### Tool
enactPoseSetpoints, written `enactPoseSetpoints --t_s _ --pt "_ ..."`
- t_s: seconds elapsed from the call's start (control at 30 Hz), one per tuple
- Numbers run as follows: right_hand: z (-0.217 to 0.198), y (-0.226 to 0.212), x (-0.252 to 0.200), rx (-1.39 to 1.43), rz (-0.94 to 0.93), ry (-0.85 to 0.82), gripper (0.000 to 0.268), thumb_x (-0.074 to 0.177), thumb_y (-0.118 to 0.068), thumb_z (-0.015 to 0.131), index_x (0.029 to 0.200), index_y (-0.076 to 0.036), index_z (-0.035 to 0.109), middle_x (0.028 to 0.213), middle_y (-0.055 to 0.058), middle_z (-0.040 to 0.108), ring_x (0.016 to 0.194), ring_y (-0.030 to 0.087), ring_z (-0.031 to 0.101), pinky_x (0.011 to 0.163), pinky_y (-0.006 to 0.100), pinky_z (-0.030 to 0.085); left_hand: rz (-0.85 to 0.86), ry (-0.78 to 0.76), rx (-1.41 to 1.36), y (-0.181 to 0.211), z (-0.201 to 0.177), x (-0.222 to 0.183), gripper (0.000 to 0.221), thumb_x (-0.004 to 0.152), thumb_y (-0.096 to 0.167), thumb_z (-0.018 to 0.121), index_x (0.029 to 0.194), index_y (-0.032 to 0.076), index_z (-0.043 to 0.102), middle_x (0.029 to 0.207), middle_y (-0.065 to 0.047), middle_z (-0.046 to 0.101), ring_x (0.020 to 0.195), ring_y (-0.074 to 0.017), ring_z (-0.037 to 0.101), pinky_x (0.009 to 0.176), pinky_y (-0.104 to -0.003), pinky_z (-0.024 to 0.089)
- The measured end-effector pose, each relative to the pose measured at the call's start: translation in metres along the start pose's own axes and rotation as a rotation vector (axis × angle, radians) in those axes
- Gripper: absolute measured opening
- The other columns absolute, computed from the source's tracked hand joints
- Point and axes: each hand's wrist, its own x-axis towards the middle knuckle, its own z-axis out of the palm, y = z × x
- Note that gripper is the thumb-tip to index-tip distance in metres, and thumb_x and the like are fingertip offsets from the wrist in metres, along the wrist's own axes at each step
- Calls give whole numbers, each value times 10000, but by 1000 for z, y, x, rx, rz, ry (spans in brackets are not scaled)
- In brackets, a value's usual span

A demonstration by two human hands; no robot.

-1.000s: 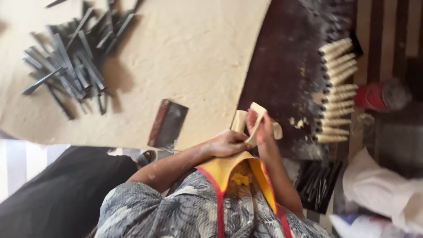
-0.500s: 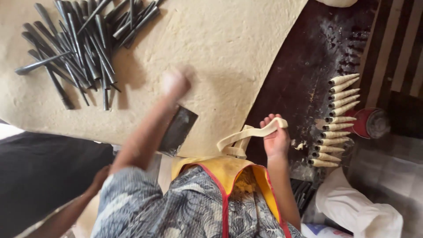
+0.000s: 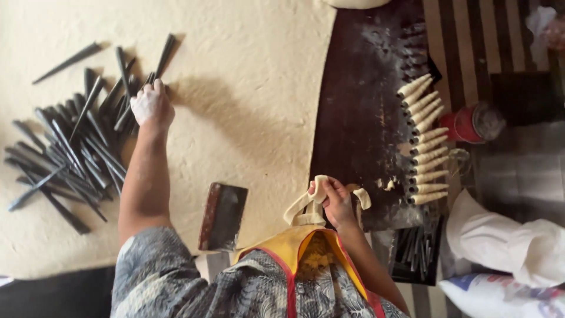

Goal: The person cuts strips from a large sheet of dough and wraps each strip in a spiral around a black cone-shaped metal mold, then sets the finished wrapped mold on the table with a growing row of others. They repeat this cycle, occasionally trimming dough with a knife and using a dough scraper.

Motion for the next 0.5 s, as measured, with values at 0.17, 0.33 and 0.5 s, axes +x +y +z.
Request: enactPoseSetpoints --t_s 0.17,0.33,0.5 --pt "0 9 -15 22 -19 -61 231 1063 -183 602 1158 18 661 1008 127 729 915 213 714 861 350 579 53 -99 -21 31 -54 -14 337 954 157 612 1290 126 622 1277 -170 612 1209 -384 581 954 -543 461" --pt "9 9 -17 -2 -25 -73 197 1026 -138 614 1150 11 650 992 111 737 901 212 715 819 346 589 113 -174 -2 19 -17 -3 576 892 297 667 1419 127 507 1362 -229 527 1257 -426 513 974 -572 433" --pt "4 25 -28 -35 -25 -3 198 993 -140 625 1139 -19 682 944 87 743 869 197 725 819 336 597 -7 -292 28 35 -23 -1 552 881 179 619 1419 189 496 1381 -244 513 1230 -436 520 940 -560 463"
